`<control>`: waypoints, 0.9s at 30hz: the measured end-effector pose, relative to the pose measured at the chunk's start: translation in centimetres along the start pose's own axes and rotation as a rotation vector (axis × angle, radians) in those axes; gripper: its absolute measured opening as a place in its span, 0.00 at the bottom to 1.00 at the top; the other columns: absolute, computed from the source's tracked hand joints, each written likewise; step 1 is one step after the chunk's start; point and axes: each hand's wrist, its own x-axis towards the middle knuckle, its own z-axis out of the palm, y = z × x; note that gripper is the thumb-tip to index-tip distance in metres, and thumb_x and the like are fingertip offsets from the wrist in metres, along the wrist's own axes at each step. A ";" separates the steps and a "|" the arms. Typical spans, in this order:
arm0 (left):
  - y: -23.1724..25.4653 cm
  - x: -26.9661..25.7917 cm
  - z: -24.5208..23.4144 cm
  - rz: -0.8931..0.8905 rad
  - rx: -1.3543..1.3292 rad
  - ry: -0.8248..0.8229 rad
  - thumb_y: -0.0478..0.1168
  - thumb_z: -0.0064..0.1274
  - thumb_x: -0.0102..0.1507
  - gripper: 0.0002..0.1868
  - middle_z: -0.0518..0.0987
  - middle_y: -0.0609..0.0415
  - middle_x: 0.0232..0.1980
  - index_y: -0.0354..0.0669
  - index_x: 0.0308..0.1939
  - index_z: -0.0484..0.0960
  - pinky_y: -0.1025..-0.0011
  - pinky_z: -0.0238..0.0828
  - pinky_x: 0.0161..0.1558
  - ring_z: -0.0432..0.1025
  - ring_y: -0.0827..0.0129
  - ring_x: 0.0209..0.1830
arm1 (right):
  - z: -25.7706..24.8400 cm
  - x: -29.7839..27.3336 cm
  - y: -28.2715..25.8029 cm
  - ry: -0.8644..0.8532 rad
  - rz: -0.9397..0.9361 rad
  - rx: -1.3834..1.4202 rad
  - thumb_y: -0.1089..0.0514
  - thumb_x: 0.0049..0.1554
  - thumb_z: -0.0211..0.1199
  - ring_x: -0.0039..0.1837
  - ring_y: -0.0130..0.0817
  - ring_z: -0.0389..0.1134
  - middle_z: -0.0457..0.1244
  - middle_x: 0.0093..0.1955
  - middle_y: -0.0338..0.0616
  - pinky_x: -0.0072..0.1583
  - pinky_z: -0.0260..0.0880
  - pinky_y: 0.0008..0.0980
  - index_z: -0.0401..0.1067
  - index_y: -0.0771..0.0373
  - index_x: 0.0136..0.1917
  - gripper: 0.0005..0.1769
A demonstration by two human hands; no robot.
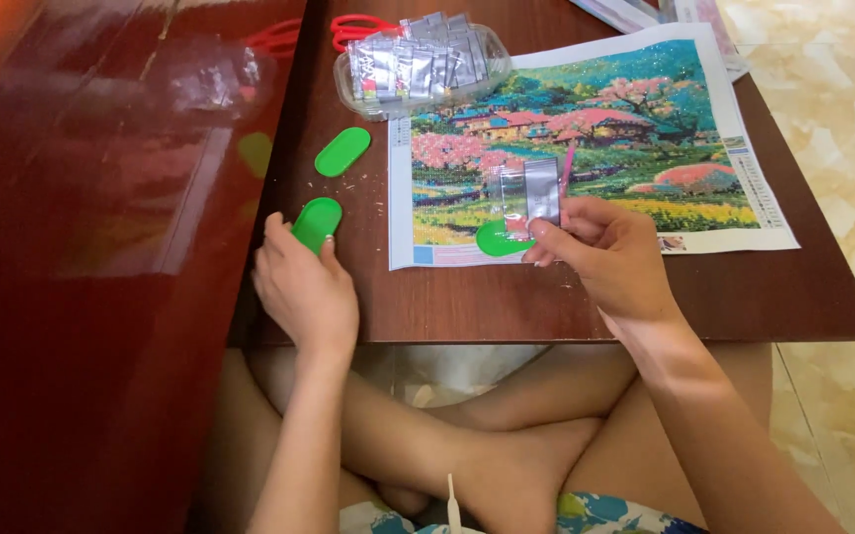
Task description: The person performs diamond painting by picking up small resin diamonds with a pen tool and placing them onto a sticky canvas, occasionally using a scraper to shift the canvas and an eraser to reposition the diamonds.
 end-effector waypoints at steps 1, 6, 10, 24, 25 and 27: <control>0.7 0.0 -0.2 -0.001 -0.001 0.001 0.33 0.61 0.58 0.31 0.77 0.40 0.50 0.30 0.62 0.65 0.51 0.66 0.50 0.72 0.44 0.49 | 0.0 0.0 0.0 -0.001 -0.001 -0.001 0.66 0.54 0.69 0.36 0.36 0.71 0.68 0.37 0.56 0.43 0.75 0.31 0.74 0.73 0.48 0.10; 2.4 -0.4 0.5 0.067 0.012 0.069 0.33 0.67 0.52 0.34 0.78 0.45 0.49 0.34 0.59 0.67 0.56 0.62 0.59 0.71 0.52 0.53 | -0.1 0.0 -0.3 -0.007 -0.016 -0.014 0.66 0.53 0.70 0.36 0.35 0.71 0.68 0.35 0.56 0.43 0.75 0.30 0.75 0.73 0.48 0.10; 5.2 -1.0 -0.4 0.087 -0.036 0.027 0.32 0.67 0.53 0.33 0.77 0.40 0.46 0.31 0.59 0.68 0.51 0.65 0.51 0.72 0.46 0.47 | -1.1 0.1 0.4 0.000 -0.016 -0.008 0.65 0.53 0.71 0.36 0.35 0.71 0.67 0.34 0.55 0.42 0.74 0.28 0.75 0.71 0.48 0.10; 6.6 -3.5 0.5 0.179 -0.175 -0.116 0.43 0.64 0.56 0.34 0.77 0.43 0.50 0.33 0.62 0.67 0.55 0.62 0.56 0.70 0.51 0.51 | -1.4 -0.7 -0.6 -0.005 0.015 -0.035 0.60 0.57 0.69 0.37 0.32 0.69 0.66 0.34 0.55 0.47 0.70 0.28 0.74 0.71 0.48 0.11; 6.1 -3.4 0.5 0.178 -0.174 -0.116 0.43 0.64 0.56 0.34 0.77 0.43 0.50 0.33 0.62 0.67 0.55 0.62 0.56 0.70 0.51 0.51 | -1.2 -0.8 -0.8 -0.005 0.016 -0.035 0.60 0.57 0.69 0.37 0.32 0.69 0.66 0.34 0.55 0.47 0.70 0.28 0.74 0.71 0.48 0.11; 4.9 -3.1 0.4 0.177 -0.138 -0.119 0.47 0.64 0.56 0.34 0.77 0.47 0.52 0.37 0.62 0.69 0.55 0.61 0.57 0.69 0.53 0.54 | -0.6 -1.0 -1.2 -0.002 0.012 -0.034 0.59 0.57 0.68 0.36 0.31 0.68 0.66 0.32 0.53 0.46 0.68 0.26 0.74 0.70 0.46 0.10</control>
